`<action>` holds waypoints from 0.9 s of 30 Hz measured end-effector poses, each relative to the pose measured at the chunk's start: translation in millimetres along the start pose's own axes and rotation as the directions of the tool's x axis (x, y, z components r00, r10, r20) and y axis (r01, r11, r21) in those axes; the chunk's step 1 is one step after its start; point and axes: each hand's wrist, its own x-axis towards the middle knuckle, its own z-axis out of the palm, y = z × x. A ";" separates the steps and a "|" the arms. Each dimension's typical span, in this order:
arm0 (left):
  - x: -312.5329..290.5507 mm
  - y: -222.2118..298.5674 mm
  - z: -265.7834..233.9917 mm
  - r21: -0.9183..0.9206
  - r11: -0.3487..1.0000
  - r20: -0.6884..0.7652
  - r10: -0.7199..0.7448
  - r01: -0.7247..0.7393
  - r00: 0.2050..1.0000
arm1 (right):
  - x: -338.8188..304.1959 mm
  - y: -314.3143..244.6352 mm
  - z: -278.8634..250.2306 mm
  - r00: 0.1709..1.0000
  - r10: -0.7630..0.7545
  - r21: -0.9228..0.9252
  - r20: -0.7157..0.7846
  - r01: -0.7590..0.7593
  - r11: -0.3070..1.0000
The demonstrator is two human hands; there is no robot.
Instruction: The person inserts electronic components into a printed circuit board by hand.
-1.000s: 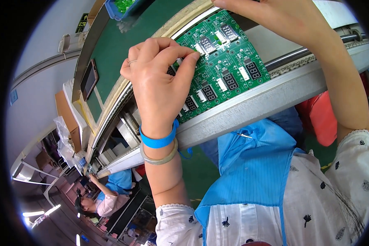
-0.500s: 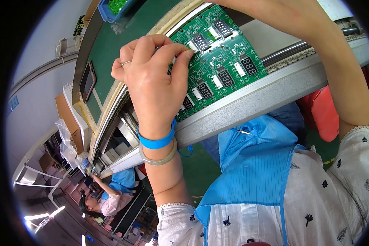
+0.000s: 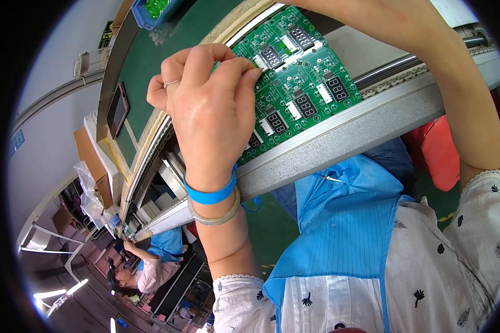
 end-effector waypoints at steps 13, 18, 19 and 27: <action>-2.4 -4.2 3.6 -0.073 0.997 -0.019 -0.020 0.018 1.000 | -0.7 1.5 2.7 0.999 -0.029 -0.012 -0.017 0.028 1.000; -2.6 -3.5 2.1 -0.036 0.999 -0.005 -0.028 0.028 1.000 | -0.6 3.2 2.8 0.998 -0.048 0.001 -0.029 0.048 0.999; -2.4 -3.2 1.7 -0.014 1.000 0.011 -0.028 0.028 1.000 | -0.5 3.3 2.7 0.999 -0.046 0.002 -0.028 0.046 0.999; -3.2 -3.9 4.6 -0.011 0.999 -0.006 -0.032 0.032 0.999 | 0.2 1.7 1.5 0.998 -0.057 -0.014 -0.022 0.057 0.998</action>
